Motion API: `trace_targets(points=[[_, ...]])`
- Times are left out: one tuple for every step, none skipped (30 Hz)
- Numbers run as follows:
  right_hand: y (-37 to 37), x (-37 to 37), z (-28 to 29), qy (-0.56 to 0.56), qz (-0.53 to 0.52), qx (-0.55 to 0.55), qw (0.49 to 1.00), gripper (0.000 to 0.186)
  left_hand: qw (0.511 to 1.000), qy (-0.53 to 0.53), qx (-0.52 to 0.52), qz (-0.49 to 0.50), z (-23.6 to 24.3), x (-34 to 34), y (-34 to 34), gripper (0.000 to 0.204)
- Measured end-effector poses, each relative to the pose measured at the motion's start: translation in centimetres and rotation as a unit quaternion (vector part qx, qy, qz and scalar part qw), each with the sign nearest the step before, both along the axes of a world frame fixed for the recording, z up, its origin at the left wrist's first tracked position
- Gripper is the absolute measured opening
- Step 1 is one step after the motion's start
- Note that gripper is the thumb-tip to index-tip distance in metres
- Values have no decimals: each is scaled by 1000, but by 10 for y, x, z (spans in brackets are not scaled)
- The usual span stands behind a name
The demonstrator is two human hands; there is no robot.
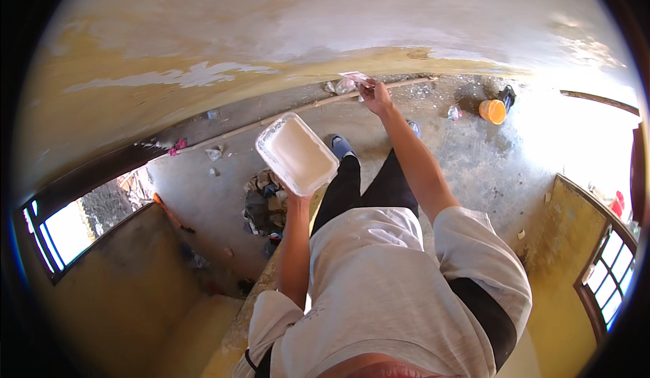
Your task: The person applies a white substance from a plastic container onto a yellowed wall using a putty knife, spreading it in thin layers over various spots.
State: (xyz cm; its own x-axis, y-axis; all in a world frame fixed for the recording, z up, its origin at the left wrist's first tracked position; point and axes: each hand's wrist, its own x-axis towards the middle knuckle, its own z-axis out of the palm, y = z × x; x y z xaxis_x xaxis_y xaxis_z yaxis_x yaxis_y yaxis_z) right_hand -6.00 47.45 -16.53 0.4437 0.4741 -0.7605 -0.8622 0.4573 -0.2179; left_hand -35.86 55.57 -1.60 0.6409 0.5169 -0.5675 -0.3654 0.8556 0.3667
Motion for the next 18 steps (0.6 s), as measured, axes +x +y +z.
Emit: trace_targets(points=[[11,6,-12,13,-3,3,1000,22,1000,0,0,-2,3,6,-2,67],[24,10,-16,17,2,6,1000,22,1000,2,1,5,3,7,-4,67],[35,14,-20,23,4,38,999,24,1000,4,2,11,5,7,-6,67],[46,18,-27,30,10,68,997,26,1000,7,1,21,6,5,-9,67],[54,33,-35,55,-25,61,996,25,1000,4,0,23,8,9,-12,67],[52,52,-42,45,-53,55,996,24,1000,0,-3,24,10,12,-13,67],[51,68,-45,37,-71,49,996,23,999,-5,-4,35,11,13,-16,66],[29,92,-68,-22,-93,50,994,22,999,-30,-18,30,13,21,-20,71],[12,112,-72,-14,-79,65,995,17,999,-29,-21,35,13,19,-22,71],[21,99,-36,2,-72,-31,997,16,997,-12,3,72,11,3,-26,70],[-20,128,-46,-27,-112,5,993,17,998,-23,11,59,12,19,-24,69],[-46,134,-38,-23,-139,36,989,14,998,-28,7,61,13,19,-26,69],[-48,118,2,-23,-156,27,987,11,997,-16,4,75,16,8,-26,68],[-99,132,2,-23,-176,186,966,12,998,-23,-14,53,18,21,-25,66],[-109,131,31,29,-252,63,965,16,998,-28,-16,54,19,22,-25,66],[-138,131,44,-7,-283,27,959,21,998,-44,-30,24,19,35,-24,65],[-147,121,67,-31,-270,-28,962,18,998,-55,-37,11,19,38,-21,64],[-154,105,91,-73,-236,-81,966,12,997,-61,-40,12,20,42,-19,64]])
